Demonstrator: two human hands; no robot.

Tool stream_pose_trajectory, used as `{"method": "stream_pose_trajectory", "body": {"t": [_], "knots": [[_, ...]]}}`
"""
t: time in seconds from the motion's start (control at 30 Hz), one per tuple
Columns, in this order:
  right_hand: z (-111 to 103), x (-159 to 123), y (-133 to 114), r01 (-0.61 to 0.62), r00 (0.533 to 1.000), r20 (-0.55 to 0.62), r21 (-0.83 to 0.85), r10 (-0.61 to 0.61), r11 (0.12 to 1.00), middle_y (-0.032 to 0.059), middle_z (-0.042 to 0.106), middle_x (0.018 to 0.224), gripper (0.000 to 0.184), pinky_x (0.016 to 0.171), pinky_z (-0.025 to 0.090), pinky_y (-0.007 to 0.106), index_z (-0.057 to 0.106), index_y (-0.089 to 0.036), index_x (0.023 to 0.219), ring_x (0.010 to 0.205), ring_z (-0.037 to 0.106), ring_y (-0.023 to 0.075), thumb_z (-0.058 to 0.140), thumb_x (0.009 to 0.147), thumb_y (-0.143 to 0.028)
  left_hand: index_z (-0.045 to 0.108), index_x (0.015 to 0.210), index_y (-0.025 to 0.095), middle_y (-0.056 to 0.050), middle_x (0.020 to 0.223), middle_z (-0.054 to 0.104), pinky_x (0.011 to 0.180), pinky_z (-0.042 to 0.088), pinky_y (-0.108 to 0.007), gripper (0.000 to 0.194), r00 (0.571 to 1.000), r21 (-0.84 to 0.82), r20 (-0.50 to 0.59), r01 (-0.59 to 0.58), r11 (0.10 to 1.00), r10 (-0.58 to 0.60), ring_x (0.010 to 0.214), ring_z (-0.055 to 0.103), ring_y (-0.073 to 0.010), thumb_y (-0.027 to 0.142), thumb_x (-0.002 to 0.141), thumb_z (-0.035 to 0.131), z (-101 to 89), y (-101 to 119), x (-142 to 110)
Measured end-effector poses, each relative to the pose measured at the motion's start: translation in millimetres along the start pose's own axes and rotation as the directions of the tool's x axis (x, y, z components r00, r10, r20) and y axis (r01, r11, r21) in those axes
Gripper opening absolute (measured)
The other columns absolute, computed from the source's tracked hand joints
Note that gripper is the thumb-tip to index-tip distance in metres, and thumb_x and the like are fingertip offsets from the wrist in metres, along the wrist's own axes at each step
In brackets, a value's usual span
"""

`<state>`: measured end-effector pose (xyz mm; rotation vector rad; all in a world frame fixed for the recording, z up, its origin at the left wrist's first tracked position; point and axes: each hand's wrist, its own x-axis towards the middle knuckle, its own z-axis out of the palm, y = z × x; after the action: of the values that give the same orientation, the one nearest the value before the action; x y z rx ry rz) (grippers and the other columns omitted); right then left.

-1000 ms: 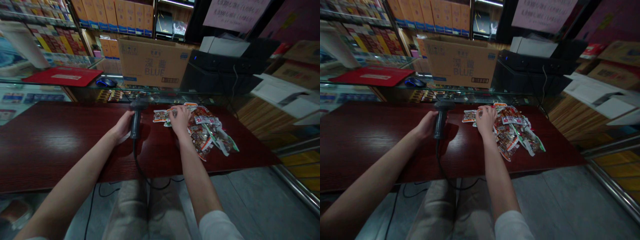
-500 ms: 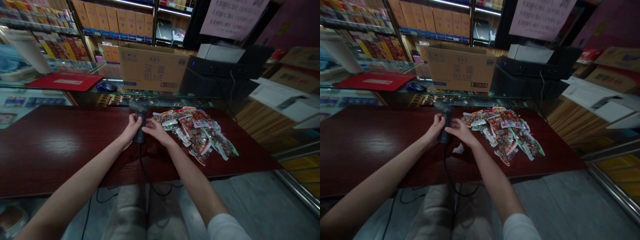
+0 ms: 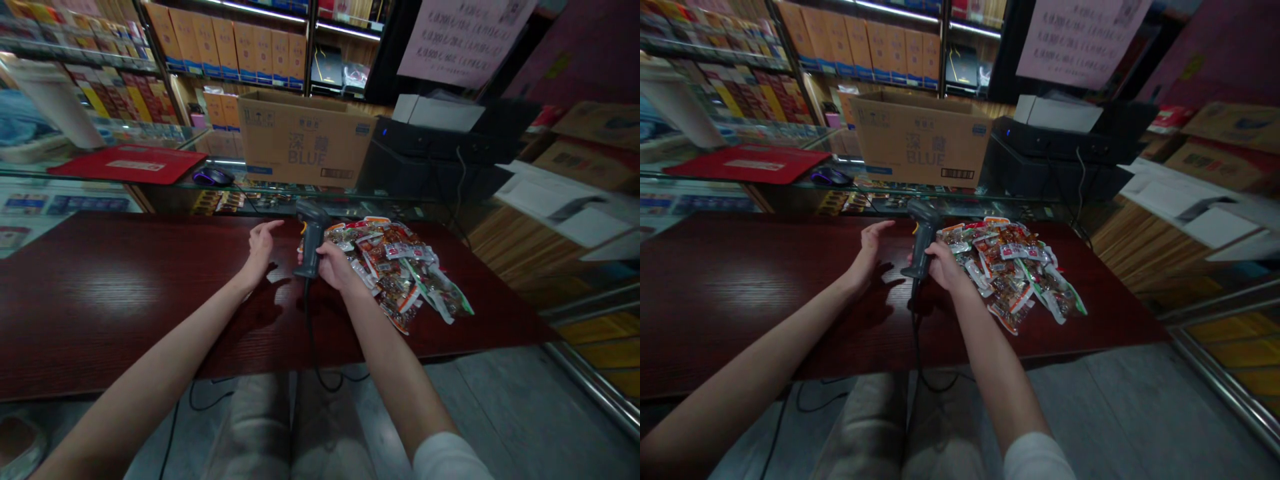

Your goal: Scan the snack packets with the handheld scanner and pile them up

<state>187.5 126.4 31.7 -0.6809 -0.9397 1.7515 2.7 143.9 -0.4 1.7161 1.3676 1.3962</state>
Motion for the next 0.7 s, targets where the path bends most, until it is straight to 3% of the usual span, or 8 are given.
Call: {"method": "stream_pose_trajectory", "body": {"t": [0.13, 0.23, 0.3, 0.47, 0.57, 0.7], "knots": [[-22.5, -7.9, -29.4, 0.103, 0.994, -0.045, 0.008, -0.103, 0.995, 0.0013, 0.066, 0.076, 0.03, 0.065, 0.055, 0.033, 0.053, -0.021, 0.088, 0.071, 0.062, 0.0188, 0.054, 0.058, -0.021, 0.044, 0.143, 0.029, -0.011, 0.132, 0.04, 0.115, 0.025, -0.051, 0.067, 1.0, 0.051, 0.023, -0.023, 0.998, 0.022, 0.131, 0.038, -0.0279, 0.069, 0.093, 0.024, -5.8, -7.2, 6.6], [-45.4, -24.7, -56.2, 0.144, 0.982, -0.117, -0.024, -0.146, 0.989, 0.0007, 0.063, 0.071, 0.02, 0.058, 0.053, 0.03, 0.054, -0.022, 0.086, 0.064, 0.058, 0.0161, 0.059, 0.068, -0.029, 0.04, 0.143, 0.026, -0.013, 0.132, 0.038, 0.115, 0.024, -0.054, 0.06, 0.999, 0.111, 0.041, -0.018, 0.994, 0.014, 0.133, 0.037, -0.029, 0.058, 0.093, 0.039, -4.2, -13.3, 8.5], [-63.7, -38.5, -69.5, 0.126, 0.98, -0.144, -0.077, -0.136, 0.989, -0.0019, 0.058, 0.063, 0.019, 0.052, 0.049, 0.026, 0.054, -0.022, 0.084, 0.056, 0.054, 0.0134, 0.061, 0.074, -0.037, 0.042, 0.139, 0.024, -0.013, 0.131, 0.039, 0.114, 0.027, -0.054, 0.056, 0.997, 0.147, 0.069, -0.03, 0.989, 0.02, 0.132, 0.039, -0.0289, 0.05, 0.09, 0.048, 0.8, -14.6, 6.3], [-100.3, -62.5, -74.6, 0.007, 0.987, -0.156, -0.215, -0.041, 0.977, -0.0045, 0.047, 0.053, 0.027, 0.039, 0.037, 0.021, 0.052, -0.021, 0.077, 0.045, 0.044, 0.0101, 0.069, 0.069, -0.041, 0.049, 0.127, 0.018, -0.013, 0.127, 0.045, 0.112, 0.034, -0.044, 0.045, 0.964, 0.174, 0.248, -0.146, 0.974, 0.1, 0.126, 0.047, -0.0255, 0.035, 0.086, 0.053, 22.9, -8.6, -3.0], [-107.8, -66.0, -71.7, 0.04, 0.991, -0.119, -0.233, -0.069, 0.972, -0.0064, 0.042, 0.051, 0.024, 0.036, 0.027, 0.019, 0.053, -0.02, 0.076, 0.04, 0.033, 0.0066, 0.069, 0.07, -0.037, 0.047, 0.128, 0.01, -0.021, 0.13, 0.048, 0.11, 0.036, -0.043, 0.048, 0.949, 0.25, 0.313, -0.116, 0.961, 0.034, 0.125, 0.05, -0.029, 0.034, 0.086, 0.052, 40.0, -2.2, 0.8], [-110.8, -69.1, -76.4, 0.106, 0.98, -0.132, -0.274, -0.146, 0.956, -0.0046, 0.045, 0.058, 0.025, 0.036, 0.026, 0.02, 0.054, -0.021, 0.081, 0.042, 0.03, 0.0066, 0.068, 0.072, -0.039, 0.043, 0.131, 0.002, -0.031, 0.131, 0.051, 0.106, 0.035, -0.051, 0.065, 0.962, 0.478, 0.241, -0.001, 0.878, -0.13, 0.127, 0.048, -0.0406, 0.045, 0.085, 0.057, 64.1, 8.4, 16.5]]}}
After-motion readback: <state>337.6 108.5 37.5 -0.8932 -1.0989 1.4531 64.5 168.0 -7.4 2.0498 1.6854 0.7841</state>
